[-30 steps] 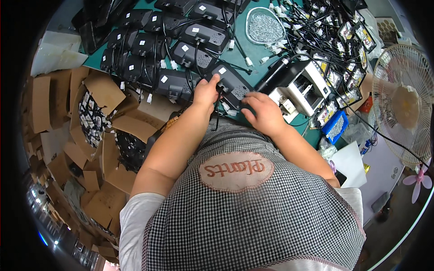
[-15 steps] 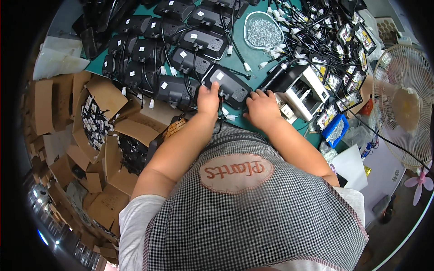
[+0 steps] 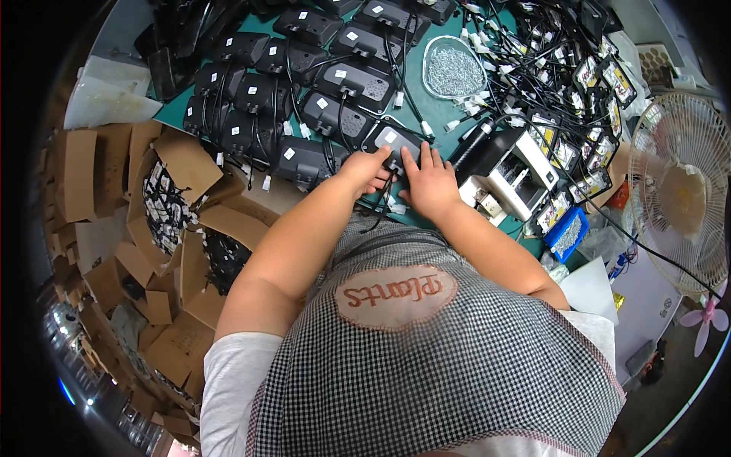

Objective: The person repeatedly picks up small black electronic devices from a pile on a green table, connects a power cable to each one, and checks a digital display to verify functionality. After testing, the person places the devices back onto the table. The process is repeated for multiple units throughout the clip.

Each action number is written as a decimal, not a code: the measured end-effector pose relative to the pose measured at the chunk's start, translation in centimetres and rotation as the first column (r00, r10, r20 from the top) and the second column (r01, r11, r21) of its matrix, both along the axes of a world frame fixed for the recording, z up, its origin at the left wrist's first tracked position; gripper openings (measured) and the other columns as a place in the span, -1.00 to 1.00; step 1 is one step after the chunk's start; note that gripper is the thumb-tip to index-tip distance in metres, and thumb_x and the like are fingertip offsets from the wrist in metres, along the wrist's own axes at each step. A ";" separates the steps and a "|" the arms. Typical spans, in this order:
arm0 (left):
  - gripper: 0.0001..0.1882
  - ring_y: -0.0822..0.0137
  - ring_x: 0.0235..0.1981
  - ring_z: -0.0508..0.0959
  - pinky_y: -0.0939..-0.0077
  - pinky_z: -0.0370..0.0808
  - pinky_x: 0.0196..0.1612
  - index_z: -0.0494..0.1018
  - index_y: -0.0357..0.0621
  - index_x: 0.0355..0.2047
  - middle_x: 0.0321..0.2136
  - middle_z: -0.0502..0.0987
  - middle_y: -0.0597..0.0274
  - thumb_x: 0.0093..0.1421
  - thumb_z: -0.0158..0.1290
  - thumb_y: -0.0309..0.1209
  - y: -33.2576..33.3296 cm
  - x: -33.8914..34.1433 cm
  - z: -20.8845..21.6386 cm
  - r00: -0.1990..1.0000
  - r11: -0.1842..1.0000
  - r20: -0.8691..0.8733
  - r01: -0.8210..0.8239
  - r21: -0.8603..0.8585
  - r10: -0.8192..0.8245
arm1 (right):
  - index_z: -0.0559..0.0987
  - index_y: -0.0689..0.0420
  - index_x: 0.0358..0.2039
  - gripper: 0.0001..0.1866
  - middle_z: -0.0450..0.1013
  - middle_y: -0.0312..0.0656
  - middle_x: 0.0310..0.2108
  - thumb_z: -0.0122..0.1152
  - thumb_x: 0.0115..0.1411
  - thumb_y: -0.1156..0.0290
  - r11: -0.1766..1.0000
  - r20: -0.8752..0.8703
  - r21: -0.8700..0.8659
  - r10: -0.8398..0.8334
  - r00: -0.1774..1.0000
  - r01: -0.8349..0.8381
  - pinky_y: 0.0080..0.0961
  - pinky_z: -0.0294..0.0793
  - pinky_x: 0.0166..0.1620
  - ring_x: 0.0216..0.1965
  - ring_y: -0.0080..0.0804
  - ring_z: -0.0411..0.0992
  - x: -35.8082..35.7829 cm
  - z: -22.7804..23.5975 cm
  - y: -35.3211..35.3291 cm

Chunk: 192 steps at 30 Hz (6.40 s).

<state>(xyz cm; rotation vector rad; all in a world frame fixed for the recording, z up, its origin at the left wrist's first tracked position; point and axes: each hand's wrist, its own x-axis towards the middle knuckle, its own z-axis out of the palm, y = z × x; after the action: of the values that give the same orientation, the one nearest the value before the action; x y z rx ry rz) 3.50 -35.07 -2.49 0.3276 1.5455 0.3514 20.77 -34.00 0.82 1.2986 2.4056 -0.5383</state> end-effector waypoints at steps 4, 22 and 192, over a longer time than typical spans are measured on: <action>-0.41 0.38 -0.58 0.58 0.54 0.28 -0.64 0.50 -0.21 -0.29 -0.39 0.65 0.15 0.33 -0.18 0.13 -0.1 0.4 -1.1 1.000 1.000 0.013 0.023 -0.006 -0.023 | 0.10 -0.13 0.39 -0.15 0.00 0.16 0.37 0.28 0.12 0.21 0.998 -0.006 0.053 0.015 1.000 -0.015 -0.06 0.23 0.26 0.33 0.14 0.11 0.4 -2.3 0.6; -0.73 0.10 -0.35 0.60 0.24 0.53 -0.24 0.50 -0.29 -0.28 -0.31 0.62 0.09 0.21 0.06 -0.29 1.8 0.1 4.3 0.590 0.537 -0.777 0.738 0.409 -0.219 | 0.14 -0.25 0.38 -0.42 -0.16 -0.03 0.45 -0.19 0.34 0.32 0.997 -0.129 -0.069 -0.032 0.991 0.023 0.12 -0.07 0.35 0.46 -0.06 -0.18 -0.2 -2.1 3.2; -0.05 -0.01 0.32 0.16 0.25 0.09 0.34 -0.08 -0.17 0.40 0.33 0.06 -0.24 0.11 0.21 -0.30 38.6 -22.8 7.3 0.684 0.428 -0.561 0.381 0.820 0.467 | 0.46 0.18 0.00 -0.69 0.52 -0.27 -0.21 0.16 0.25 0.41 0.371 -0.287 -0.929 -0.708 -0.645 0.005 -0.71 0.36 -0.52 -0.34 -0.60 0.47 10.4 13.4 15.9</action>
<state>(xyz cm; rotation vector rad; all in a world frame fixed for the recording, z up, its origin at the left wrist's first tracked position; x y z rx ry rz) -19.32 3.56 4.79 1.4881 2.0296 1.2819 31.19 -18.11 14.19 2.1554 0.8000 -3.6841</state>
